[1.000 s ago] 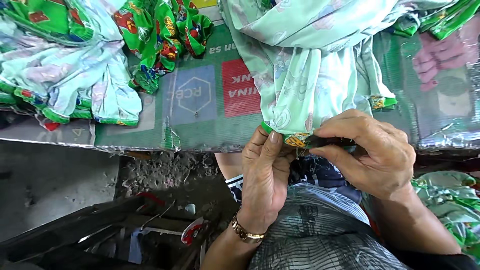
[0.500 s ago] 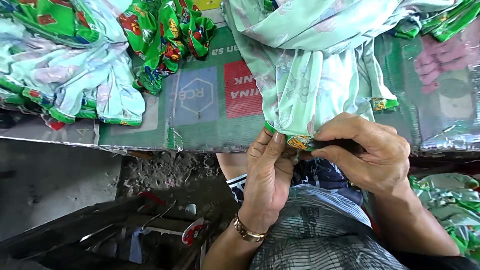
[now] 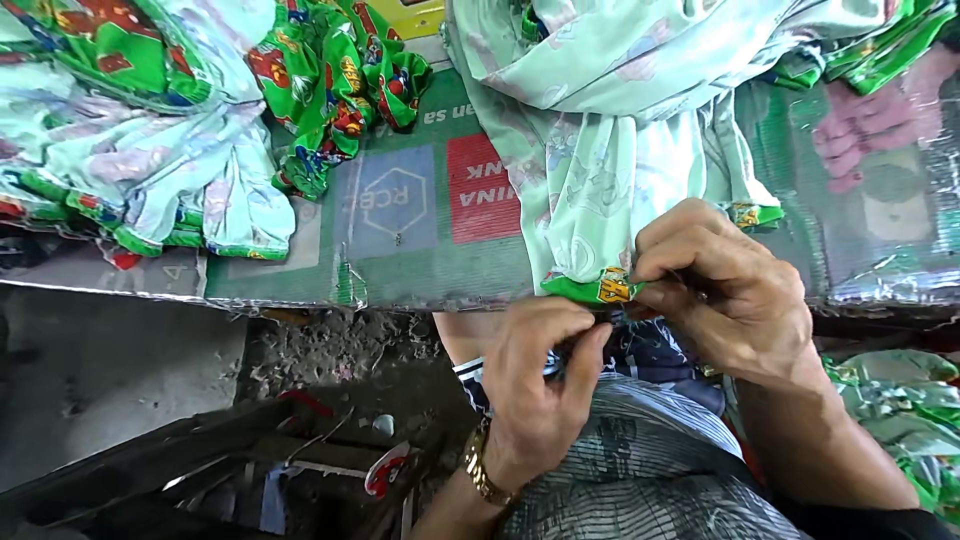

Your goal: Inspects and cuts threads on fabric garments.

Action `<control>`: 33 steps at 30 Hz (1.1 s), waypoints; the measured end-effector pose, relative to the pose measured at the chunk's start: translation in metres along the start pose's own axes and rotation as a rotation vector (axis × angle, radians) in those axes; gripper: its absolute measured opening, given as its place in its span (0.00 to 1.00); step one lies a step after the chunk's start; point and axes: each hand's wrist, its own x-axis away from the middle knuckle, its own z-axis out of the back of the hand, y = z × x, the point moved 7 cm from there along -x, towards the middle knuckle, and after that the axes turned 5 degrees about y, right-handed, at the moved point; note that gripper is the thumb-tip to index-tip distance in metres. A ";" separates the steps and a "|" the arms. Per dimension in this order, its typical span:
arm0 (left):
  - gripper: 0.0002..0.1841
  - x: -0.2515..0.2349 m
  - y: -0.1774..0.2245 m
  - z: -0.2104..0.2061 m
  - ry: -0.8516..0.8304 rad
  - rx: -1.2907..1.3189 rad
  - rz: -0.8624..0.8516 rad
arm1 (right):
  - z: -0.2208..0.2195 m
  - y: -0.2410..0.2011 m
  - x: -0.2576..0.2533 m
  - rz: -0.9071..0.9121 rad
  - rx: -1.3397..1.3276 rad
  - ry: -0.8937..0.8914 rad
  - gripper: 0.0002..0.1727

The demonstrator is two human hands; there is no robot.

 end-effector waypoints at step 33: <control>0.07 -0.052 0.012 -0.043 -0.274 0.363 0.242 | 0.034 -0.007 0.001 -0.036 -0.143 0.106 0.07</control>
